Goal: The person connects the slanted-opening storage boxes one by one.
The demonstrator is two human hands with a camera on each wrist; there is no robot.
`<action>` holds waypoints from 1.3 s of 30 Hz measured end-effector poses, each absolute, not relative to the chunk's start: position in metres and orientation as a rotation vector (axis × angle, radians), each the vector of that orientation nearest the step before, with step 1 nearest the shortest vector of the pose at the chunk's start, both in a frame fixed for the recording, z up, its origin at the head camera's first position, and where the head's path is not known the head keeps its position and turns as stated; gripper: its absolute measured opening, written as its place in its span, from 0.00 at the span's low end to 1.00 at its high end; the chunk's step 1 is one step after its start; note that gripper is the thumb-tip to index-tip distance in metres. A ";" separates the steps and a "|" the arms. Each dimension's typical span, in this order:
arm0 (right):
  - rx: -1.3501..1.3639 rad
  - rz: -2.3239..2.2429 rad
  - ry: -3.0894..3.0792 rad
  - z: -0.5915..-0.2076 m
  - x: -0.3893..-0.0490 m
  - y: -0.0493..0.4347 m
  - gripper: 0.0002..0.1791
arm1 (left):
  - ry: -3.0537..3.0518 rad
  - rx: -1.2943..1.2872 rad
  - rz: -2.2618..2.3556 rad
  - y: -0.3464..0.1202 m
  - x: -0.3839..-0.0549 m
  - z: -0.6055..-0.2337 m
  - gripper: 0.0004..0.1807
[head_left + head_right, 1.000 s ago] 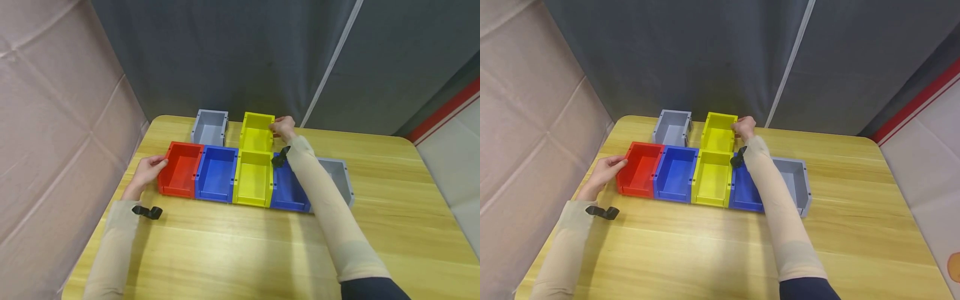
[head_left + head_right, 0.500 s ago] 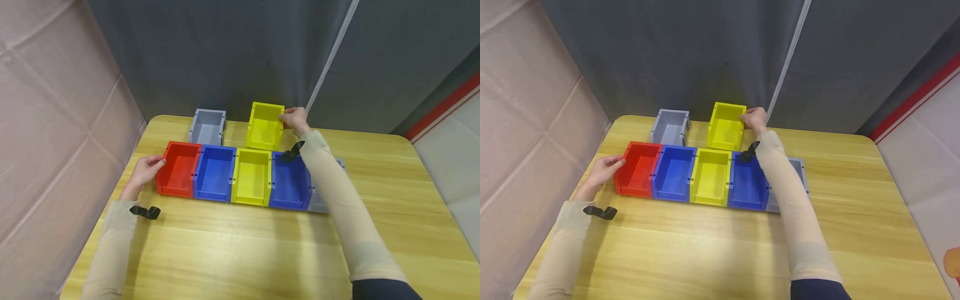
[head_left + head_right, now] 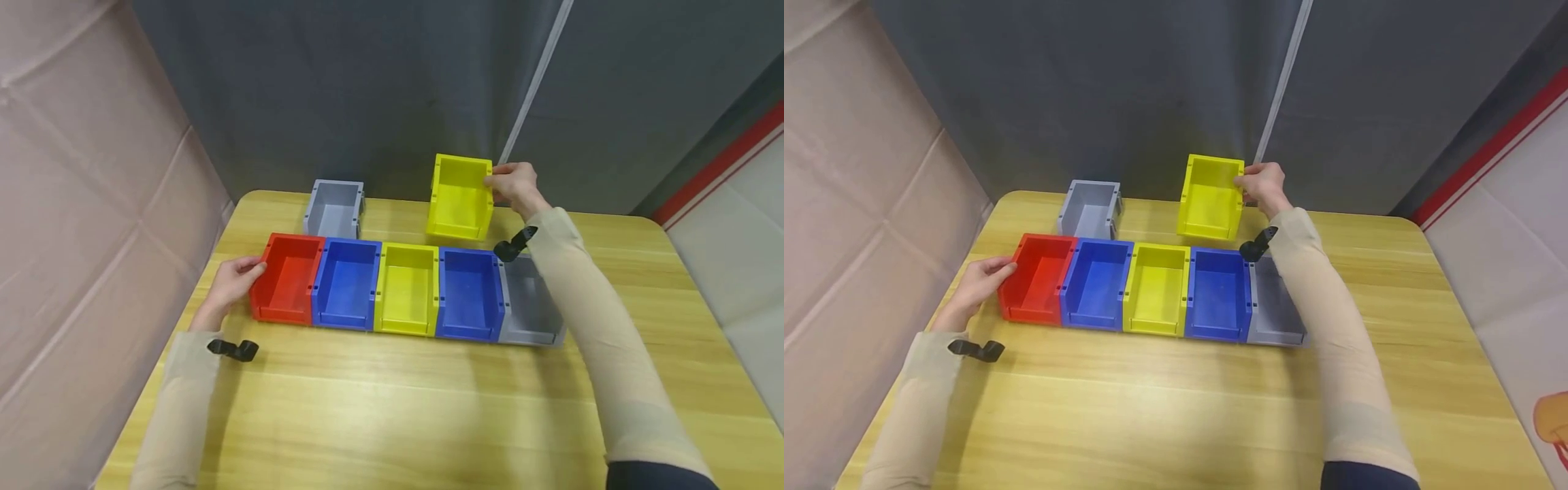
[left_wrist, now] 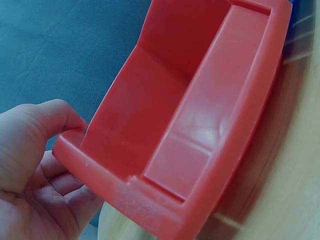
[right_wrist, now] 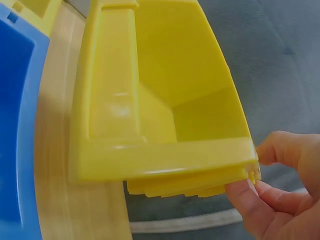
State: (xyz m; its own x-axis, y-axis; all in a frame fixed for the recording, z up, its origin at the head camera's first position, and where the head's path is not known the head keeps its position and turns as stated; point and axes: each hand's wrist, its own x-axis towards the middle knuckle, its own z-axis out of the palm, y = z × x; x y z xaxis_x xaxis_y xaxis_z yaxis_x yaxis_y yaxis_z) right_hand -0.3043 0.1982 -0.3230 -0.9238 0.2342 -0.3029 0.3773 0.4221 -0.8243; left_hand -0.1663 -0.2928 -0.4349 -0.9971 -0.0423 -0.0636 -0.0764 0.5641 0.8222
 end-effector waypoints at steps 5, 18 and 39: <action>0.556 -1.473 2.540 -0.314 -0.292 0.219 0.28 | 2.730 -0.109 1.458 -0.292 -0.166 -0.434 0.24; 0.477 -1.428 2.589 -0.302 -0.261 0.271 0.32 | 2.715 -0.126 1.459 -0.295 -0.166 -0.433 0.25; 0.338 -1.279 2.701 -0.312 -0.196 0.354 0.34 | 2.697 -0.169 1.453 -0.297 -0.164 -0.429 0.26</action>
State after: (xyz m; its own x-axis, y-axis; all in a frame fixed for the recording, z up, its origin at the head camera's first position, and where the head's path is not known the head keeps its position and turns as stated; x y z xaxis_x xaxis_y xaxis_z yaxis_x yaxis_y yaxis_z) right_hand -0.1964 0.3537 -0.3125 -0.9659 0.1436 -0.2156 0.2578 0.6150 -0.7452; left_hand -0.1643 -0.2972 -0.4293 -0.9912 -0.0619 -0.1168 -0.1316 0.5461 0.8273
